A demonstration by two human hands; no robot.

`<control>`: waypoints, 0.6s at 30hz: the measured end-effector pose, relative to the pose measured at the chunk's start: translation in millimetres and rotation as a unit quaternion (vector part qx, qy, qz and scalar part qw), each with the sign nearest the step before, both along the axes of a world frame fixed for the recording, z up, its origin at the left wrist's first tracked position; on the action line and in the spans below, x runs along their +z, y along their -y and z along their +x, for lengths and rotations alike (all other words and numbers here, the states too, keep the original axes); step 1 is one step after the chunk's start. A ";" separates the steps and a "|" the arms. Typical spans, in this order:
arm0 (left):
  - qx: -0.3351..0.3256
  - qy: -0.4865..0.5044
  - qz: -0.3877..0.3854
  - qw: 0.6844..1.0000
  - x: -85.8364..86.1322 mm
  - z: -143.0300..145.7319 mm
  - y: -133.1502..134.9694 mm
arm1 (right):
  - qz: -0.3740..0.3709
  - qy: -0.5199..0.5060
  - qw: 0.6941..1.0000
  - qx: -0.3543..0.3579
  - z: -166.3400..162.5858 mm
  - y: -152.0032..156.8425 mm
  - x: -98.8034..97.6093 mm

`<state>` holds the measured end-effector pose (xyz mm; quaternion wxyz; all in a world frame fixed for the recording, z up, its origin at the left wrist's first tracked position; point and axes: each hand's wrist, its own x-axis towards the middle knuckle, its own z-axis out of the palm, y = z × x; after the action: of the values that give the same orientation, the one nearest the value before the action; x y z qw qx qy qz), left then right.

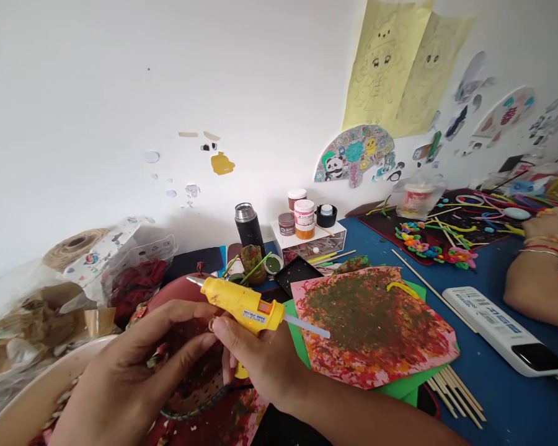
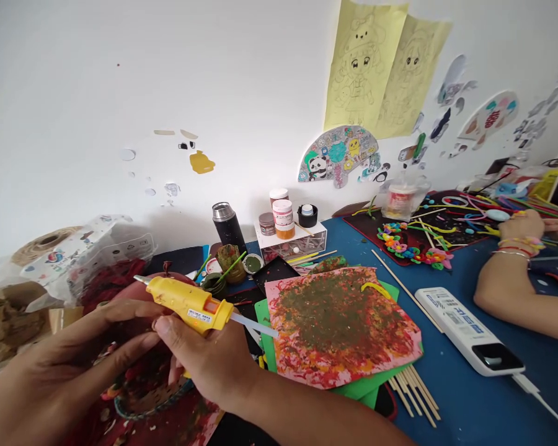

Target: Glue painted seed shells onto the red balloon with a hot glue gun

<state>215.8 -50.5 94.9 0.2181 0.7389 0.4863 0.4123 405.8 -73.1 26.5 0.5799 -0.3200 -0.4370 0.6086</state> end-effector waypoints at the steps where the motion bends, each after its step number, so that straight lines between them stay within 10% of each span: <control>1: 0.013 -0.006 -0.015 1.000 -1.6 -2.8 -1.4 | 0.003 0.002 1.000 -0.005 -0.3 -0.1 -0.3; 18: 0.036 0.015 -0.023 0.999 -10.9 -18.6 4.6 | 0.022 0.022 0.999 0.025 -5.9 6.4 -9.5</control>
<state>197.3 -55.2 84.0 0.2272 0.7098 0.5185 0.4192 399.9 -79.5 17.0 0.5613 -0.3093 -0.4709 0.6063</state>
